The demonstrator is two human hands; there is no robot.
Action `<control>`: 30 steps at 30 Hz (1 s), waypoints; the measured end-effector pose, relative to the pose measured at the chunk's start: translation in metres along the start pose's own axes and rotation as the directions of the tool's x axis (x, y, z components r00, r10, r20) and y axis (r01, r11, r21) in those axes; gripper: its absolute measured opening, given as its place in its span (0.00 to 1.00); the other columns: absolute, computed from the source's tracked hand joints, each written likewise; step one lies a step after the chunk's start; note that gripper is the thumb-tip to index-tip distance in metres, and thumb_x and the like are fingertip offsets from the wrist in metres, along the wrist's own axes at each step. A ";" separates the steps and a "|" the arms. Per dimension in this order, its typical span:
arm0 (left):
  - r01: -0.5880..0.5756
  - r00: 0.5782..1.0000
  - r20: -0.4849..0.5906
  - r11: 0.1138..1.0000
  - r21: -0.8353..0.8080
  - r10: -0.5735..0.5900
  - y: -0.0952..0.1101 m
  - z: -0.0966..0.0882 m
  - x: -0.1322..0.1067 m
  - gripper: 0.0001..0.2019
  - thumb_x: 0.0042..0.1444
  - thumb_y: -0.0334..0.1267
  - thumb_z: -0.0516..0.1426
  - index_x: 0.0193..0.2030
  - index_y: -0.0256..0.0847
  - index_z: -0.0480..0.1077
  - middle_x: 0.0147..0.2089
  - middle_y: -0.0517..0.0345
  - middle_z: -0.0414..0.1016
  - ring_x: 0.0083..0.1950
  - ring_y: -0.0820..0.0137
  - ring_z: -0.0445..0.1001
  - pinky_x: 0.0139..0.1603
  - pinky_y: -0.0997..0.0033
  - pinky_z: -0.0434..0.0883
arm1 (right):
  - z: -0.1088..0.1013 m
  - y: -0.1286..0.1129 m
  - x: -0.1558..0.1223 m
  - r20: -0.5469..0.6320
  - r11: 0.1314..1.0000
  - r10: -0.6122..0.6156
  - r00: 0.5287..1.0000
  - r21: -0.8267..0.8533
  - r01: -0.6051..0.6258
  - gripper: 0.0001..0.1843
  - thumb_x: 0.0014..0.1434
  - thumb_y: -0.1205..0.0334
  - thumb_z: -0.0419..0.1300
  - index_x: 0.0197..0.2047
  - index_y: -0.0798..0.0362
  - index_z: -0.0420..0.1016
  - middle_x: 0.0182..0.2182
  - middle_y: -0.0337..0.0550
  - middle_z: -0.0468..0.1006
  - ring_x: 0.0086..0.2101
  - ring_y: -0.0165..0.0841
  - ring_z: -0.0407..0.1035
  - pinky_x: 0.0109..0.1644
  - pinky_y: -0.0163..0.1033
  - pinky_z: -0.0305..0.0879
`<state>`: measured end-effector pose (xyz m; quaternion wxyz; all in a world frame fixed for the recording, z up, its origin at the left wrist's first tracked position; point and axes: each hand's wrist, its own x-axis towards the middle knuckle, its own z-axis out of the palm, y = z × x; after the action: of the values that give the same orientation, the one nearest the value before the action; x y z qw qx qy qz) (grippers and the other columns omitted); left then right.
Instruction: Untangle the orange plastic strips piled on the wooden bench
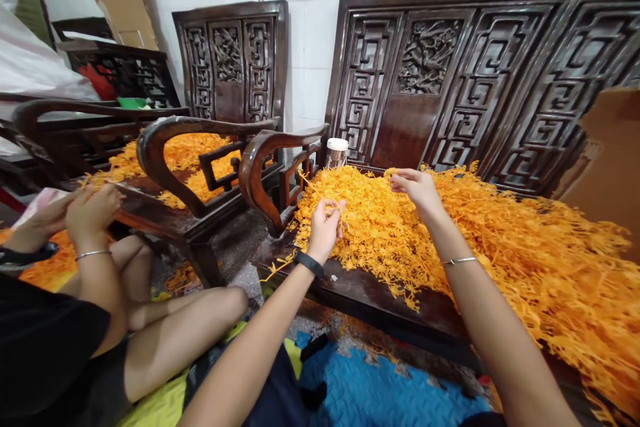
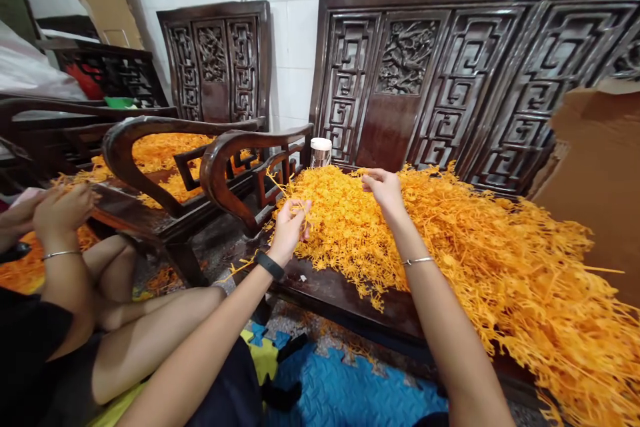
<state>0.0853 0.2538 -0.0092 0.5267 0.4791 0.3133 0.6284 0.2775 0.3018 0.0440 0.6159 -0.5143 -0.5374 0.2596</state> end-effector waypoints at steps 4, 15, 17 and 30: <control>-0.025 0.999 -0.031 0.998 0.051 0.026 -0.004 -0.005 0.003 0.13 0.51 0.41 0.56 0.31 0.40 0.54 0.18 0.71 0.59 0.12 0.81 0.60 0.11 0.84 0.52 | 0.000 0.007 -0.005 0.233 0.988 0.121 0.965 -0.124 -0.094 0.33 0.44 0.65 0.62 0.55 0.53 0.63 0.39 0.49 0.73 0.38 0.35 0.70 0.41 0.41 0.69; -0.014 1.000 -0.003 0.999 0.047 0.014 -0.014 -0.008 0.007 0.10 0.53 0.39 0.54 0.32 0.41 0.55 0.14 0.72 0.58 0.10 0.80 0.56 0.11 0.83 0.53 | 0.030 -0.036 -0.061 0.782 0.941 -0.105 0.615 -0.122 0.316 0.16 0.47 0.55 0.64 0.37 0.57 0.73 0.32 0.44 0.76 0.32 0.31 0.69 0.40 0.38 0.66; 0.021 1.000 0.020 0.999 0.039 -0.022 -0.012 -0.007 0.004 0.11 0.53 0.41 0.55 0.33 0.40 0.56 0.15 0.70 0.61 0.10 0.79 0.57 0.11 0.82 0.53 | 0.033 -0.034 -0.062 0.725 0.940 -0.139 0.674 -0.117 0.320 0.12 0.47 0.56 0.63 0.29 0.57 0.73 0.27 0.43 0.75 0.29 0.30 0.69 0.38 0.38 0.66; 0.254 0.907 0.396 0.937 -0.241 -0.144 0.005 0.005 -0.007 0.24 0.52 0.40 0.56 0.55 0.37 0.57 0.15 0.71 0.56 0.11 0.80 0.52 0.09 0.83 0.52 | 0.036 -0.015 -0.048 0.372 0.976 0.032 0.928 0.187 -0.109 0.20 0.35 0.52 0.68 0.22 0.54 0.62 0.18 0.34 0.68 0.22 0.27 0.66 0.34 0.39 0.68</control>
<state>0.0879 0.2449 -0.0054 0.7023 0.4730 0.1610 0.5071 0.2269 0.2672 0.0347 0.5444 -0.4097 -0.5946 0.4269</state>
